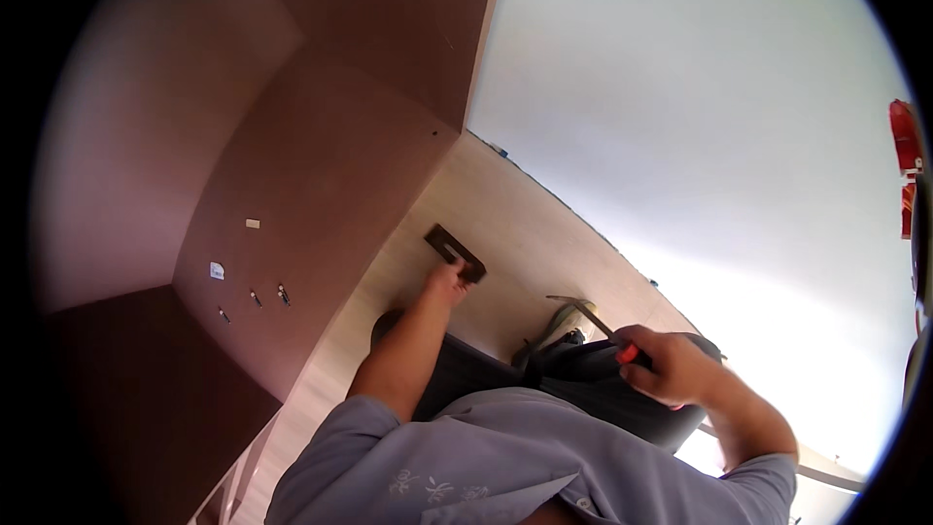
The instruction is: The person assembles a wooden cabinet, picking up small plastic hardware from a shelf and using a scraper and a screwdriver to adjust and secure parts of the unit against a wall.
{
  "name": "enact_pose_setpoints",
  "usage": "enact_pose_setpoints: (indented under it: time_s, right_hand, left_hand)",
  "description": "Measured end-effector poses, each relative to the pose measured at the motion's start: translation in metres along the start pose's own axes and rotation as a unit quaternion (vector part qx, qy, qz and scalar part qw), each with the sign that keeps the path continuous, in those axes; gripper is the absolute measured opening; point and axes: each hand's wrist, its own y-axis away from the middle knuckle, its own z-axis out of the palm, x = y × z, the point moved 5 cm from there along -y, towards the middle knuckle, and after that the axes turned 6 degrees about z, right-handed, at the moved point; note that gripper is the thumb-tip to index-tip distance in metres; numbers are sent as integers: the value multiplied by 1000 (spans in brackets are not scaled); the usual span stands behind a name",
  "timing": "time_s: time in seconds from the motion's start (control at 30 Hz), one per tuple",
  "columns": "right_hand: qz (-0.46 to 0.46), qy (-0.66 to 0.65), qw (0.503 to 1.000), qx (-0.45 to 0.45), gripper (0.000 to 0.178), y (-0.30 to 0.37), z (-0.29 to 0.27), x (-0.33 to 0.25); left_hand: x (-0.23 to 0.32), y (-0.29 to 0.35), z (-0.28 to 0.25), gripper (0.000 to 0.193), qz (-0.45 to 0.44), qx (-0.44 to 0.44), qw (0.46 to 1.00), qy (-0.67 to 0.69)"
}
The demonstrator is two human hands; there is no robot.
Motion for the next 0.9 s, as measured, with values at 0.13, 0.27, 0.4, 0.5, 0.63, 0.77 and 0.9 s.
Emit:
enact_pose_setpoints:
  time_s: [0.13,0.27,0.4,0.5,0.63,0.77,0.9]
  right_hand:
    - [-89,-48,990,93,51,11,14,-15]
    - [-174,56,968,174,60,11,12,-40]
    - [-224,-6,969,103,62,18,11,-49]
    - [-265,63,955,119,61,13,18,-59]
    - [-310,128,938,90,61,14,35,-74]
    - [-331,163,926,82,61,14,50,-87]
    - [-356,136,920,93,56,25,55,-99]
  left_hand:
    - [-31,92,57,11,75,-89,991,-58]
    - [0,170,47,9,203,-98,947,-230]
    - [48,240,1,9,356,-14,866,-351]
    - [65,290,-50,11,419,90,825,-369]
    - [38,361,-120,11,425,206,824,-313]
    - [-6,400,-179,14,451,233,814,-283]
    - [-1,411,-181,17,450,221,823,-268]
